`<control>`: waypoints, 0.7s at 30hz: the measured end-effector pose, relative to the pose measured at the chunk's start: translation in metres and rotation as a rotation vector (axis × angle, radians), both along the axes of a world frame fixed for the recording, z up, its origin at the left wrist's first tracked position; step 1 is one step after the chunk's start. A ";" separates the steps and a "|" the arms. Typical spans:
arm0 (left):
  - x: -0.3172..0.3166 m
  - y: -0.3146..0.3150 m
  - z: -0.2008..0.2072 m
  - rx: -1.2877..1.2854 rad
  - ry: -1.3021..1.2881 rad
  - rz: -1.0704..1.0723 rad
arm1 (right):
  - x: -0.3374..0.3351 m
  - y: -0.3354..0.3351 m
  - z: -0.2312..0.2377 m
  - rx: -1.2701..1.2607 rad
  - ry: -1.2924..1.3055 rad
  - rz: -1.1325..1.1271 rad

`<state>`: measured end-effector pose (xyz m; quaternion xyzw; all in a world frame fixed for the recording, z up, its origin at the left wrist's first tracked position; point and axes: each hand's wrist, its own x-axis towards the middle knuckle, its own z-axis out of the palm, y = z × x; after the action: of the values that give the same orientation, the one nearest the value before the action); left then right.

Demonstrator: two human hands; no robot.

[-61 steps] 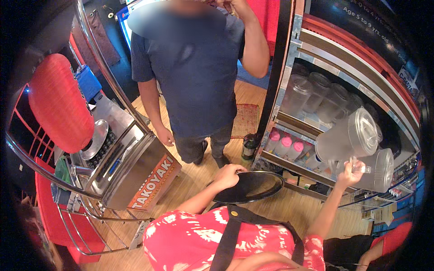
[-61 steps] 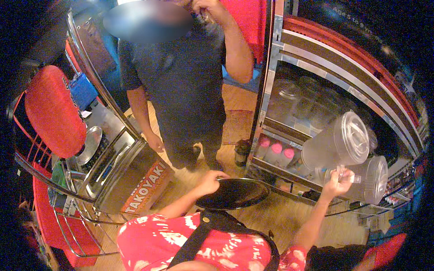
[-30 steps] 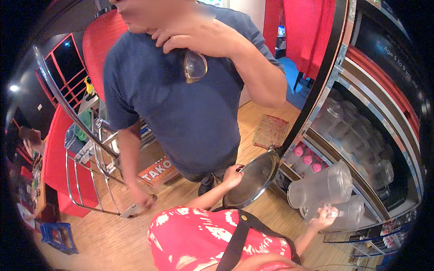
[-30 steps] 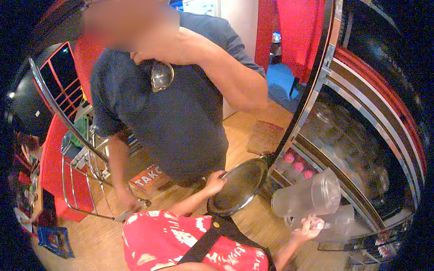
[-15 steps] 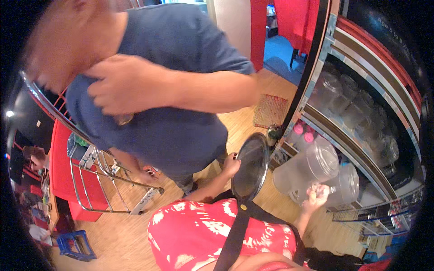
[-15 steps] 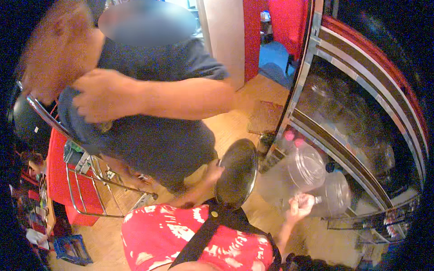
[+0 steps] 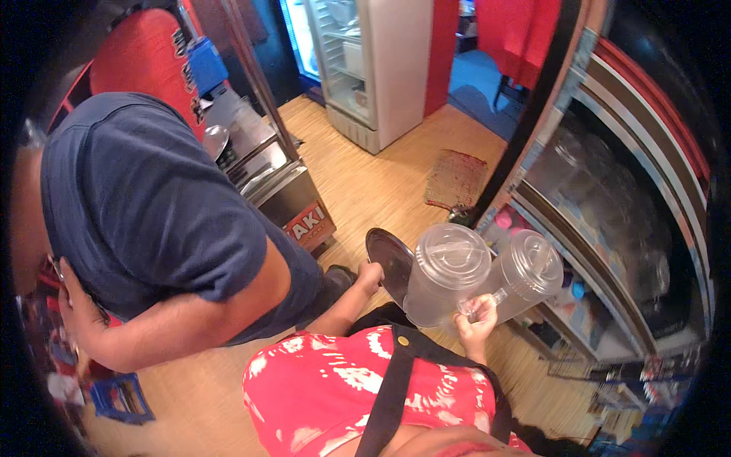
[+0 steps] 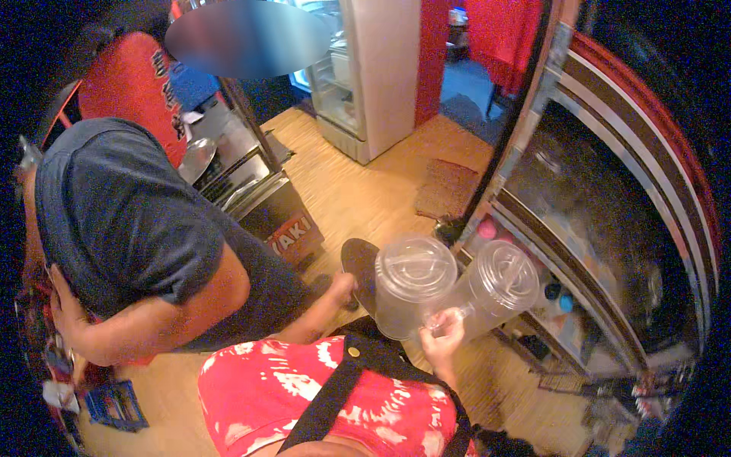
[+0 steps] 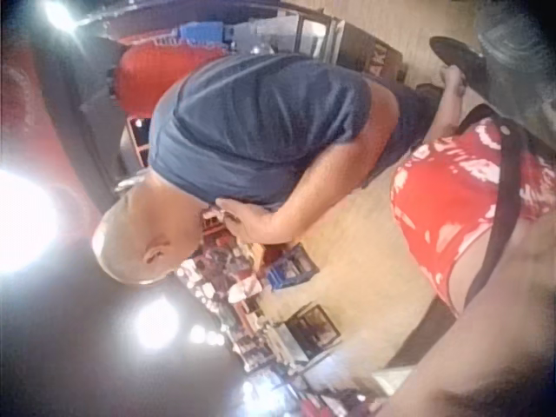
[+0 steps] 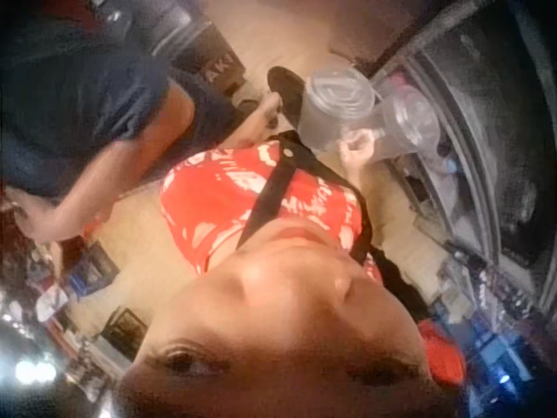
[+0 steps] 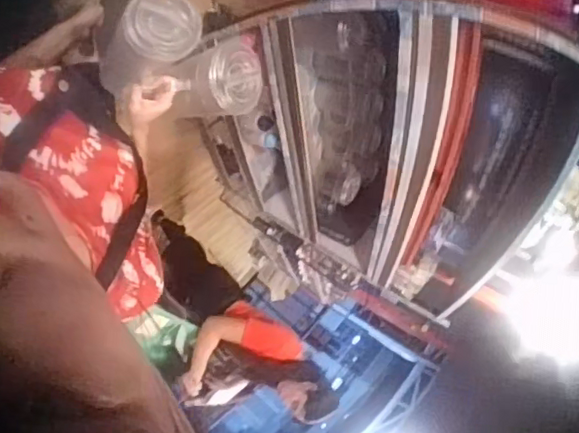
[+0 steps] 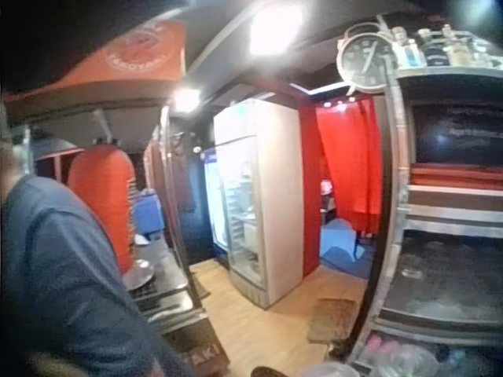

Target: The person prepares a serving tray by placing glasses, a stack of plates, several spoons, forks, and tongs, and a bunch of wrapped chopsticks onto the tray before carrying it to a dining table and placing the glasses and plates on the table.

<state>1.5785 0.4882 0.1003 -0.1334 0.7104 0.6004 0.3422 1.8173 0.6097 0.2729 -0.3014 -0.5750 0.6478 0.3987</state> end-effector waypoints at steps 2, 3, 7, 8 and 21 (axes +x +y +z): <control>0.010 -0.015 -0.032 0.011 -0.040 0.075 | -0.003 0.006 0.001 -0.065 -0.020 0.139; 0.015 -0.022 -0.058 0.024 -0.083 0.105 | -0.001 0.014 -0.002 0.113 -0.036 0.169; 0.027 0.042 -0.013 -0.413 -0.009 0.007 | -0.008 0.060 -0.015 0.038 0.011 0.237; 0.030 0.041 -0.024 -0.503 0.119 0.066 | -0.020 0.068 -0.008 0.091 0.041 0.306; 0.059 0.005 -0.038 -0.452 -0.044 0.557 | -0.108 0.150 -0.013 -0.152 0.078 0.607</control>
<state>1.6375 0.4928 0.0621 -0.4070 0.7540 0.4954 0.1424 1.7089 0.7594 0.2602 -0.1199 -0.5729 0.7894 0.1851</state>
